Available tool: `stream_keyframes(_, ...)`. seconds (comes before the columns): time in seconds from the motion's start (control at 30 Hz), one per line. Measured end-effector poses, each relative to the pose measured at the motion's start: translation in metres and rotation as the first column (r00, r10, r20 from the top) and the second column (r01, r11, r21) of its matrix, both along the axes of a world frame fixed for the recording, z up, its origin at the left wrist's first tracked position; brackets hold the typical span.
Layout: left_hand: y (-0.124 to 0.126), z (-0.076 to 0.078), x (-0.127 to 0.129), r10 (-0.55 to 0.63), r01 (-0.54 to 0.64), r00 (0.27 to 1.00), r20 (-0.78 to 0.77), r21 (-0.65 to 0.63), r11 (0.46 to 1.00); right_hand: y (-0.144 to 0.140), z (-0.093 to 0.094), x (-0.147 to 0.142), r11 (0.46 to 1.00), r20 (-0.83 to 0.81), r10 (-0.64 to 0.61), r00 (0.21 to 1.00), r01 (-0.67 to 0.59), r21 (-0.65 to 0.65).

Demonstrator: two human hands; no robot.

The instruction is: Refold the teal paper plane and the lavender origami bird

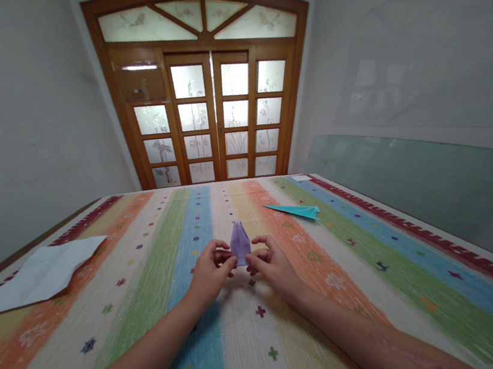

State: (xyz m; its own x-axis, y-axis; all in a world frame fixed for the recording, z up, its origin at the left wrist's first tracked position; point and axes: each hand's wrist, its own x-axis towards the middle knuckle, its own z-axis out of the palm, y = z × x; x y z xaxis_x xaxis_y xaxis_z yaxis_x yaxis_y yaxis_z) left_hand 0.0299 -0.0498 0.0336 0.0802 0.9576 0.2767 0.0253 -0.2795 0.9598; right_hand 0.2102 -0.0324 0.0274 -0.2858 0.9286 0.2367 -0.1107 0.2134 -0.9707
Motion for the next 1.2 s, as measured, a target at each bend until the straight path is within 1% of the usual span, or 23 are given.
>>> stream_keyframes(0.07,0.002,-0.001,0.000,-0.014,0.016,0.999,0.048,-0.043,0.999,0.002,-0.002,0.001,0.999,0.004,0.025,1.000,-0.025,-0.028)
stream_keyframes(0.17,0.006,-0.003,-0.002,-0.052,0.062,0.995,0.087,-0.119,0.991,0.004,-0.003,0.001,0.998,0.031,0.053,0.998,-0.052,-0.037)
stream_keyframes(0.23,0.007,-0.003,-0.002,-0.055,0.072,0.993,0.106,-0.159,0.985,0.003,-0.004,0.000,0.998,0.023,0.056,0.998,-0.055,-0.039)
stream_keyframes(0.37,0.008,-0.004,-0.001,-0.013,0.038,0.990,0.141,-0.177,0.984,0.002,-0.004,-0.002,0.998,-0.025,0.036,0.999,-0.037,-0.045)
stream_keyframes(0.47,0.006,-0.005,0.000,0.008,0.013,0.992,0.126,-0.164,0.986,0.000,-0.005,-0.002,0.999,0.004,0.005,1.000,-0.005,-0.037)
stream_keyframes(0.57,0.005,-0.005,0.000,-0.031,0.043,0.995,0.091,-0.134,0.990,-0.001,-0.004,-0.002,1.000,0.071,-0.010,0.997,0.011,-0.003)
stream_keyframes(0.67,0.004,-0.005,0.000,-0.075,0.078,0.996,0.044,-0.091,0.993,-0.002,-0.003,-0.003,0.999,0.114,0.004,0.993,-0.009,0.040)
stream_keyframes(0.73,0.002,-0.003,-0.001,-0.079,0.078,0.997,-0.018,-0.055,0.995,-0.002,-0.002,-0.003,0.998,0.131,0.023,0.991,-0.030,0.053)
stream_keyframes(0.87,-0.002,0.000,-0.002,0.000,0.009,0.987,-0.159,0.058,0.998,-0.004,0.002,-0.004,0.995,0.120,0.085,0.989,-0.091,0.042)
stream_keyframes(1.03,-0.006,0.003,-0.002,0.077,-0.011,0.960,-0.271,0.236,0.972,-0.006,0.005,-0.003,0.988,0.083,0.147,0.986,-0.151,0.043)
stream_keyframes(1.1,-0.006,0.003,-0.002,0.098,-0.017,0.952,-0.290,0.267,0.964,-0.006,0.004,-0.002,0.988,0.078,0.144,0.986,-0.148,0.048)
stream_keyframes(1.2,-0.005,0.003,-0.002,0.094,-0.016,0.953,-0.288,0.263,0.965,-0.004,0.001,-0.002,0.992,0.085,0.110,0.990,-0.115,0.051)
